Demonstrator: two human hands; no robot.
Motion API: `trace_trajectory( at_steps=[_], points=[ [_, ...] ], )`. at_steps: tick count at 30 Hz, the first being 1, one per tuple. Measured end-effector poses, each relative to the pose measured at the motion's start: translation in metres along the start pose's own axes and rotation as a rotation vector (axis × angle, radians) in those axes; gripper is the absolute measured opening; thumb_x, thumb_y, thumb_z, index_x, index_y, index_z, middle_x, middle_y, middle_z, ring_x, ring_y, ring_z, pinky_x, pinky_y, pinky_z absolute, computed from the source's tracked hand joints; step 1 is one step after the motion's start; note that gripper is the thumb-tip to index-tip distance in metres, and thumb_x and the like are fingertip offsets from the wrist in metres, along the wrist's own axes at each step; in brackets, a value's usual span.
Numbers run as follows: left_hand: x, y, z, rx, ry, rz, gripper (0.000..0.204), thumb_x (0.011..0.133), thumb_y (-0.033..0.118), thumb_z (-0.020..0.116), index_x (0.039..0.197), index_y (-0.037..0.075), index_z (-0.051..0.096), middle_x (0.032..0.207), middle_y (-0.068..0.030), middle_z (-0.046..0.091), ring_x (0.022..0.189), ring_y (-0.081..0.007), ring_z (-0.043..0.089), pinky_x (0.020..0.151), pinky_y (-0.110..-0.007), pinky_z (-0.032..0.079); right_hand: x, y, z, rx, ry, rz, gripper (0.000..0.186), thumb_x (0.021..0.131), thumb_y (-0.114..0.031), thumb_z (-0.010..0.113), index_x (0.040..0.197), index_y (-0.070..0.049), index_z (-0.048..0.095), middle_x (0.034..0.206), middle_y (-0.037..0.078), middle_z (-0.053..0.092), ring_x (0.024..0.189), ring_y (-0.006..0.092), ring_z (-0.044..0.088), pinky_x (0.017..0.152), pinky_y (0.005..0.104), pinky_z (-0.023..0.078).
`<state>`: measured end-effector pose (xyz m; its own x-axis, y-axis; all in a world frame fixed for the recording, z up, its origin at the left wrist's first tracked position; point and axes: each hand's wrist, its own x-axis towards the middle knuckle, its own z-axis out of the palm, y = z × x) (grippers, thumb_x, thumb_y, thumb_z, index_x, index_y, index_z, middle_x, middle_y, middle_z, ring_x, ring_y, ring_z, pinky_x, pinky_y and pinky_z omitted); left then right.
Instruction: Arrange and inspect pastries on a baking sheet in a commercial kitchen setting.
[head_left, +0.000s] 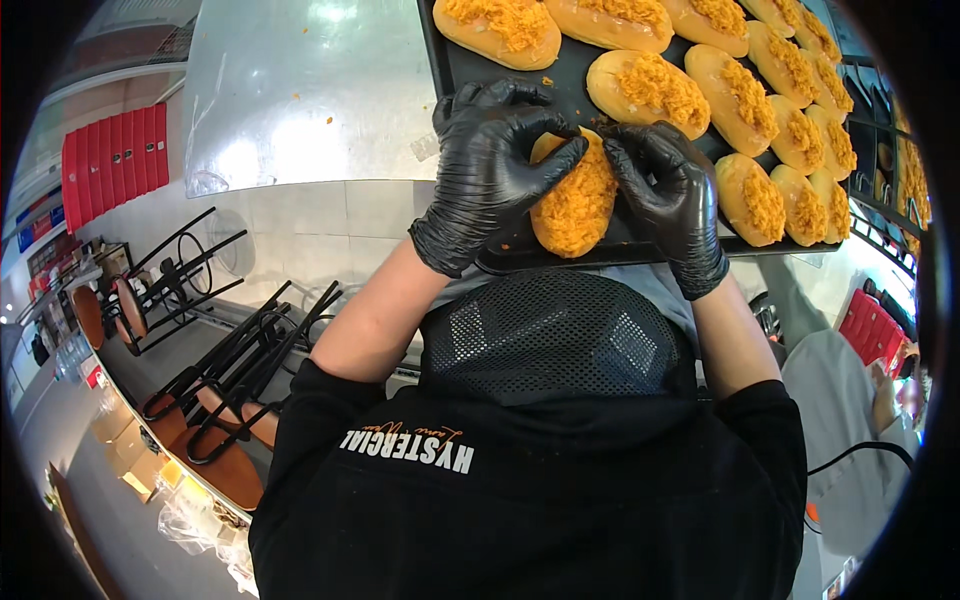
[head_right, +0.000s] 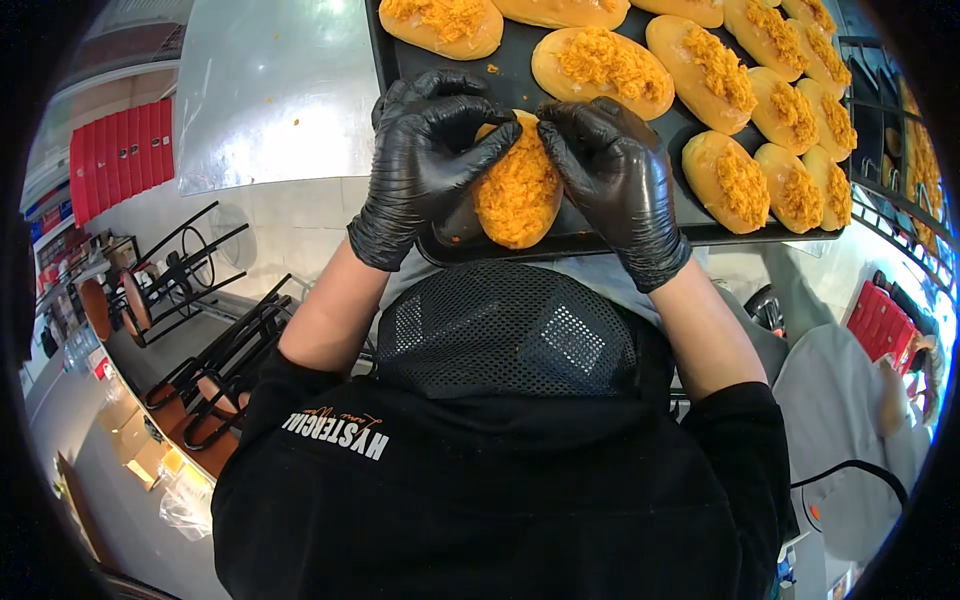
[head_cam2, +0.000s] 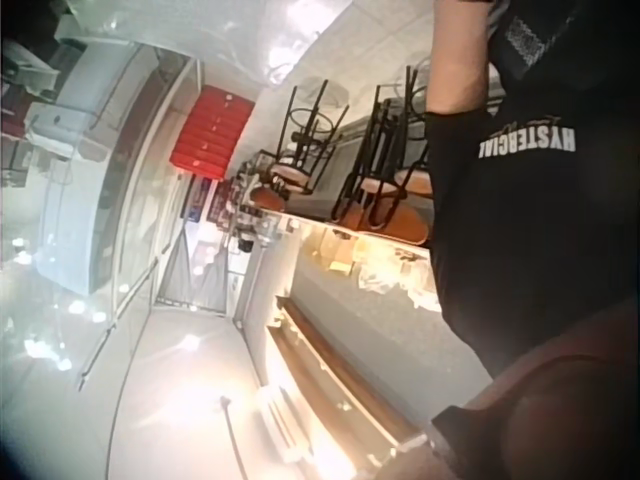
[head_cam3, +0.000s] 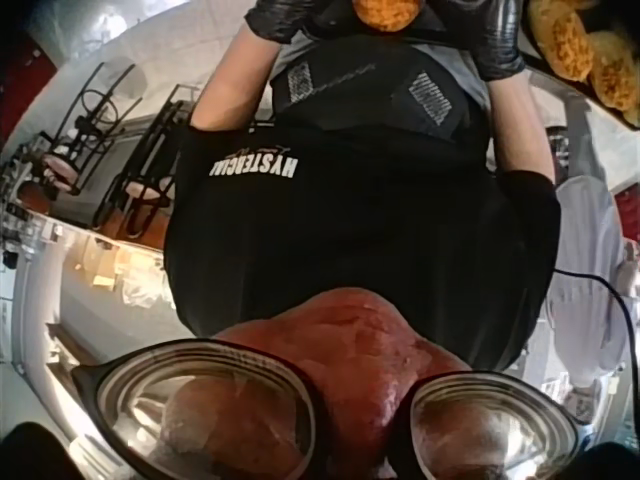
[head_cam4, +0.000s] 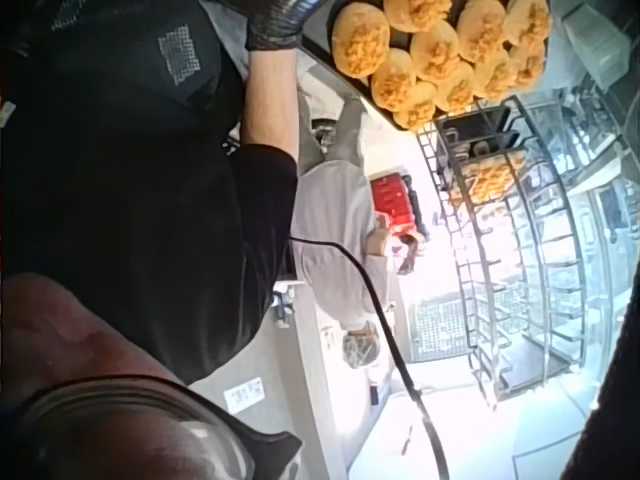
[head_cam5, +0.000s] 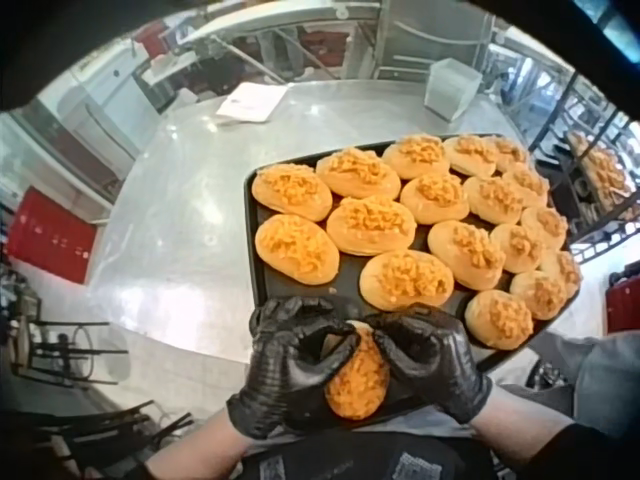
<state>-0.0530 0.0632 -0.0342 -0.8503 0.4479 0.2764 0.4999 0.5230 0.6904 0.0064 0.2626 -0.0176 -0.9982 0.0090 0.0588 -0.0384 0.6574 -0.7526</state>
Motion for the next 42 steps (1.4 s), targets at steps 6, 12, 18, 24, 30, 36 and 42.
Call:
trace_trajectory(
  at_steps=[6, 12, 18, 24, 30, 36, 42],
  points=[
    [0.003, 0.005, -0.001, 0.045, -0.02, -0.019, 0.021, 0.075, 0.026, 0.082, 0.091, 0.014, 0.078, 0.1, -0.0028, 0.071, 0.094, -0.0202, 0.063, 0.095, -0.038, 0.04, 0.004, 0.003, 0.005, 0.026, -0.032, 0.022, 0.021, 0.085, -0.013, 0.074, 0.102, 0.0, 0.075, 0.091, 0.012, 0.075, 0.073, 0.0226, 0.067, 0.067, 0.032, 0.054],
    [-0.008, -0.01, -0.015, 0.003, 0.047, -0.092, 0.02, 0.076, 0.021, 0.081, 0.094, 0.011, 0.078, 0.097, -0.0033, 0.069, 0.09, -0.022, 0.06, 0.087, -0.036, 0.045, 0.0, 0.007, -0.004, 0.088, 0.05, -0.034, 0.019, 0.084, -0.013, 0.074, 0.098, 0.0, 0.075, 0.089, 0.011, 0.074, 0.069, 0.0232, 0.066, 0.066, 0.032, 0.054],
    [-0.027, -0.008, -0.021, 0.101, -0.034, -0.024, 0.022, 0.077, 0.026, 0.079, 0.095, 0.014, 0.077, 0.099, -0.0015, 0.068, 0.093, -0.021, 0.059, 0.097, -0.038, 0.038, -0.017, 0.011, -0.018, 0.055, -0.052, 0.153, 0.02, 0.083, -0.011, 0.075, 0.099, 0.0, 0.074, 0.091, 0.01, 0.074, 0.073, 0.023, 0.066, 0.069, 0.0318, 0.054],
    [-0.032, -0.002, -0.02, 0.095, -0.069, -0.019, 0.021, 0.078, 0.026, 0.078, 0.096, 0.014, 0.077, 0.098, -0.0006, 0.067, 0.091, -0.0214, 0.057, 0.097, -0.037, 0.038, -0.025, 0.012, -0.016, 0.08, -0.124, 0.032, 0.022, 0.081, -0.009, 0.076, 0.1, -0.001, 0.073, 0.095, 0.01, 0.073, 0.079, 0.0215, 0.066, 0.073, 0.0316, 0.054],
    [-0.034, -0.002, -0.027, 0.103, -0.068, -0.071, 0.022, 0.078, 0.026, 0.078, 0.097, 0.015, 0.077, 0.097, -0.0011, 0.067, 0.09, -0.0214, 0.057, 0.097, -0.037, 0.037, -0.026, 0.023, -0.012, 0.149, -0.103, 0.025, 0.022, 0.08, -0.008, 0.076, 0.101, -0.001, 0.073, 0.099, 0.01, 0.072, 0.082, 0.0211, 0.065, 0.075, 0.0317, 0.053],
    [-0.036, 0.0, -0.019, 0.058, -0.1, -0.084, 0.022, 0.077, 0.024, 0.078, 0.096, 0.014, 0.077, 0.096, -0.0021, 0.067, 0.089, -0.0218, 0.057, 0.096, -0.037, 0.037, -0.027, 0.021, -0.006, 0.176, -0.084, 0.024, 0.021, 0.081, -0.007, 0.075, 0.101, -0.001, 0.073, 0.099, 0.009, 0.072, 0.083, 0.0215, 0.065, 0.075, 0.0318, 0.054],
    [-0.039, -0.001, -0.024, 0.075, -0.104, -0.083, 0.021, 0.077, 0.023, 0.079, 0.094, 0.013, 0.076, 0.094, -0.0028, 0.067, 0.087, -0.0221, 0.057, 0.096, -0.038, 0.036, -0.037, 0.027, -0.002, 0.202, -0.013, 0.003, 0.02, 0.082, -0.006, 0.074, 0.101, -0.001, 0.073, 0.098, 0.01, 0.072, 0.083, 0.0213, 0.066, 0.075, 0.0315, 0.053]
  ],
)
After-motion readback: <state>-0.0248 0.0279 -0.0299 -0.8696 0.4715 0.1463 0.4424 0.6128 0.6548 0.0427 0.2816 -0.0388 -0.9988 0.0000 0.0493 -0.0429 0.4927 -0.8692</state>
